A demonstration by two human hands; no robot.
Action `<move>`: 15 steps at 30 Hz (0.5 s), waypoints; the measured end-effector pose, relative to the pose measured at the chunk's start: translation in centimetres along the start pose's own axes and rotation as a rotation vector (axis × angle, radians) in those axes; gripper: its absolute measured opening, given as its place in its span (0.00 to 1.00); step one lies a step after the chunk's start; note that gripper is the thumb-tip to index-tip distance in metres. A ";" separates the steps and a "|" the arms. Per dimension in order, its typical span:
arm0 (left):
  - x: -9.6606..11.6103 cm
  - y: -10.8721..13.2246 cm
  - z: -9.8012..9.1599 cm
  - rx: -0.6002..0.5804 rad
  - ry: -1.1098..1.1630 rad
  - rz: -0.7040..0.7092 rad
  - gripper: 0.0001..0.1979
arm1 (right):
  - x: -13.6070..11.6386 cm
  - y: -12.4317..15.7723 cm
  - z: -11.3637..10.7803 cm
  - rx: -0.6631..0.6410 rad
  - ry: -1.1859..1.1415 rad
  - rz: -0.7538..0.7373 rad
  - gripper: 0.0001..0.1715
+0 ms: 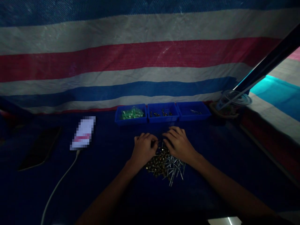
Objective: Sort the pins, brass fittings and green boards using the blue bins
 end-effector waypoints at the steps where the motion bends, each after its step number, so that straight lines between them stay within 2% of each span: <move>1: -0.2 0.0 0.1 -0.001 0.021 -0.002 0.05 | -0.2 0.1 0.2 -0.021 -0.024 -0.015 0.13; 6: -0.1 -0.2 0.0 0.024 0.158 0.021 0.07 | -1.0 -0.6 0.8 -0.062 -0.070 -0.030 0.05; 10: 0.2 0.0 -0.3 0.053 0.289 0.082 0.09 | -1.2 -0.9 0.7 -0.024 -0.067 -0.030 0.06; 15: -0.5 0.2 -0.4 0.009 0.212 0.086 0.08 | -0.8 -0.8 0.0 0.015 -0.074 0.012 0.07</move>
Point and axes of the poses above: each hand's wrist, its own y-axis away from the middle knuckle, its own z-axis out of the palm, x = y × z, the point moved 5 cm from there along -y, towards the middle knuckle, and after that the axes turned 14 degrees about -y, right-handed, at the moved point
